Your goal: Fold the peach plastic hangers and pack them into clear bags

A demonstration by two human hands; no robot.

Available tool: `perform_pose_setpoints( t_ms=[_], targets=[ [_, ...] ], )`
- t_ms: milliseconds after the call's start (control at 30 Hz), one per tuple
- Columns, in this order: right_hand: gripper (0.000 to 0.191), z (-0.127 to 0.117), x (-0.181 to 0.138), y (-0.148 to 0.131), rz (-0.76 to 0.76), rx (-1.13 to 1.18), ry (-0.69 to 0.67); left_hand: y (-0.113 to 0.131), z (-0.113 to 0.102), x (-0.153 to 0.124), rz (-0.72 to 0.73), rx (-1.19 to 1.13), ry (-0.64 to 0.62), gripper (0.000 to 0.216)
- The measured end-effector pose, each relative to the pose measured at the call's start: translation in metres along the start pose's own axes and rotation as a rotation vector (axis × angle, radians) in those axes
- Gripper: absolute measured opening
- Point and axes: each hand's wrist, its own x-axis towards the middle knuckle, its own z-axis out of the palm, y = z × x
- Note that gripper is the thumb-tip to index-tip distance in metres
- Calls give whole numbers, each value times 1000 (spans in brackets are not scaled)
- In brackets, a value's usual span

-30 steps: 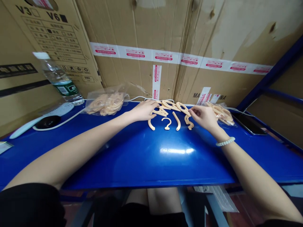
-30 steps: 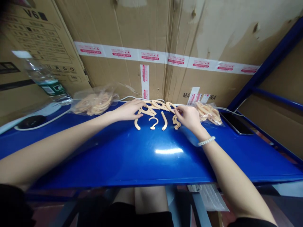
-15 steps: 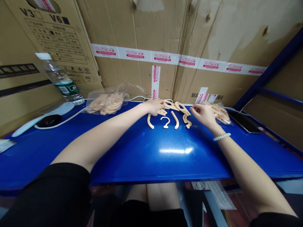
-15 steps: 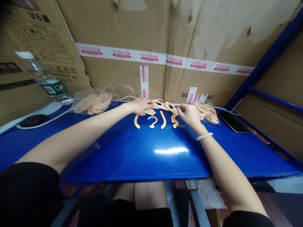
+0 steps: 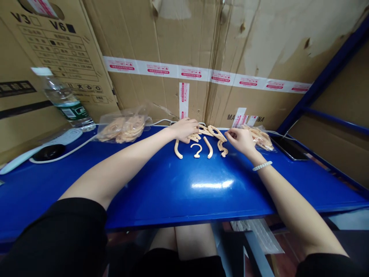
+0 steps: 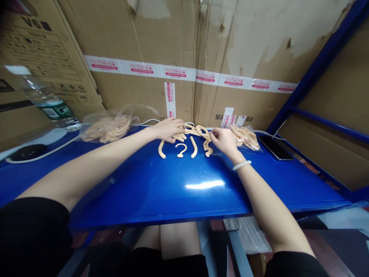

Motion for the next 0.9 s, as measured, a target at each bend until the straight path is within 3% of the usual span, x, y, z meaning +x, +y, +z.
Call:
perform_pose_setpoints(
  t_ms=[167,300,367,433,500,600,767,900],
  targets=[
    [31,0,-1,-5,24,104,-7,8,-11,-12,24,4,241,41],
    [39,0,-5,-22,47,264,-66,33,-25,-32,-5,-126,452,40],
    [47,-2,-11,-40,84,489,-205,55,-28,-46,-73,-219,525,43],
    [54,-4,-20,-60,142,836,-425,77,-25,-60,-118,-308,599,43],
    [51,-3,-30,-80,148,1060,-613,97,-20,-73,-171,-366,673,37],
    [41,2,-42,-97,115,1083,-694,118,-16,-86,-210,-489,664,34],
    [30,9,-44,-96,107,1007,-626,127,-21,-97,-276,-731,514,31],
    [31,4,-38,-91,114,956,-561,125,-18,-103,-421,-891,513,22]
  ],
)
